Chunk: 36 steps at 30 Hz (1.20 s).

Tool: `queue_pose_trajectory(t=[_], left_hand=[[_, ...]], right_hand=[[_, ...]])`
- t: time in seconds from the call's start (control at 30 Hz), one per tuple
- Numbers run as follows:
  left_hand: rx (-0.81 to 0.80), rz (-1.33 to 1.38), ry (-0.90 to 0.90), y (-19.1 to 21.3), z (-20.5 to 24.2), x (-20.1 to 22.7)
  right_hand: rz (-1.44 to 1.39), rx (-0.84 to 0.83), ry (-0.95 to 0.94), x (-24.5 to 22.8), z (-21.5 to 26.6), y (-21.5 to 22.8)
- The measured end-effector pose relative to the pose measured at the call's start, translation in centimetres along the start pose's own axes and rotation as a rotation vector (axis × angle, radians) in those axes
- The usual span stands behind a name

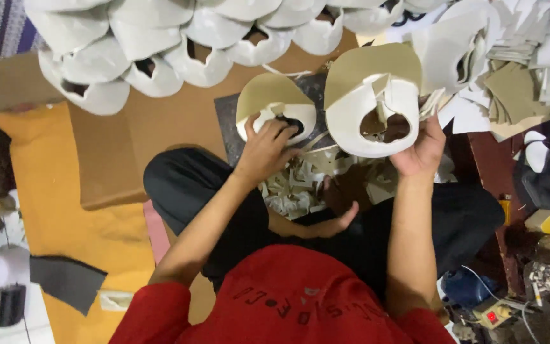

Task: The person sits cross-legged and smooths white shoe parts on a small board using a sanding block. They pick up parts, rub them on the board, and place them aside.

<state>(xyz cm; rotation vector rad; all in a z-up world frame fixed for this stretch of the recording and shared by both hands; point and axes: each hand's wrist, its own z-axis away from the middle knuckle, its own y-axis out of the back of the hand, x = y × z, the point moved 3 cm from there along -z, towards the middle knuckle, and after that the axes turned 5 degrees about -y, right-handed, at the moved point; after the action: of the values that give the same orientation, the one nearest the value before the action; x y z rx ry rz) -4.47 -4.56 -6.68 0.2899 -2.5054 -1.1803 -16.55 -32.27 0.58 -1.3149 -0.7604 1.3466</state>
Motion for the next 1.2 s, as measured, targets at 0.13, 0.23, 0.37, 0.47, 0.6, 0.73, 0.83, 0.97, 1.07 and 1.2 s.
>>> queue_pose_trajectory(t=[0.13, 0.23, 0.37, 0.47, 0.6, 0.73, 0.83, 0.97, 1.07, 1.2], left_hand=[[0.063, 0.04, 0.003, 2.9, 0.5, 0.7], [0.32, 0.215, 0.227, 5.8, -0.3, 0.6], [0.406, 1.299, 1.093, 4.5, 1.9, -0.7], [0.38, 1.617, 1.284, 5.0, 1.5, -1.4], [0.394, 1.736, 1.433, -0.5, 4.2, -6.7], [0.449, 1.553, 1.488, -3.0, 4.8, -8.8], [0.379, 1.128, 1.599, -3.0, 5.6, -9.1], [0.358, 0.914, 1.48, -2.9, 5.4, -9.0], [0.391, 0.81, 1.412, -5.9, 6.8, -10.8], [0.322, 0.485, 1.353, -6.7, 5.5, -11.4]], right_hand=[[0.04, 0.05, -0.007, 1.4, -1.8, 1.9], [0.008, 0.172, 0.026, 3.7, -2.8, 1.2], [0.1, 0.163, -0.126, 8.3, -4.1, 4.8], [0.215, 0.098, -0.198, 11.1, -5.8, 7.4], [0.381, -0.012, -0.215, 13.0, -9.2, 11.3], [0.488, 0.008, -0.181, 13.3, -10.2, 9.5], [0.537, 0.08, -0.115, 13.4, -10.1, 8.2], [0.799, 0.218, -0.047, 13.3, -9.0, 4.9], [0.895, 0.255, -0.012, 13.5, -9.7, 5.3], [1.002, 0.371, 0.02, 14.3, -11.4, 5.9]])
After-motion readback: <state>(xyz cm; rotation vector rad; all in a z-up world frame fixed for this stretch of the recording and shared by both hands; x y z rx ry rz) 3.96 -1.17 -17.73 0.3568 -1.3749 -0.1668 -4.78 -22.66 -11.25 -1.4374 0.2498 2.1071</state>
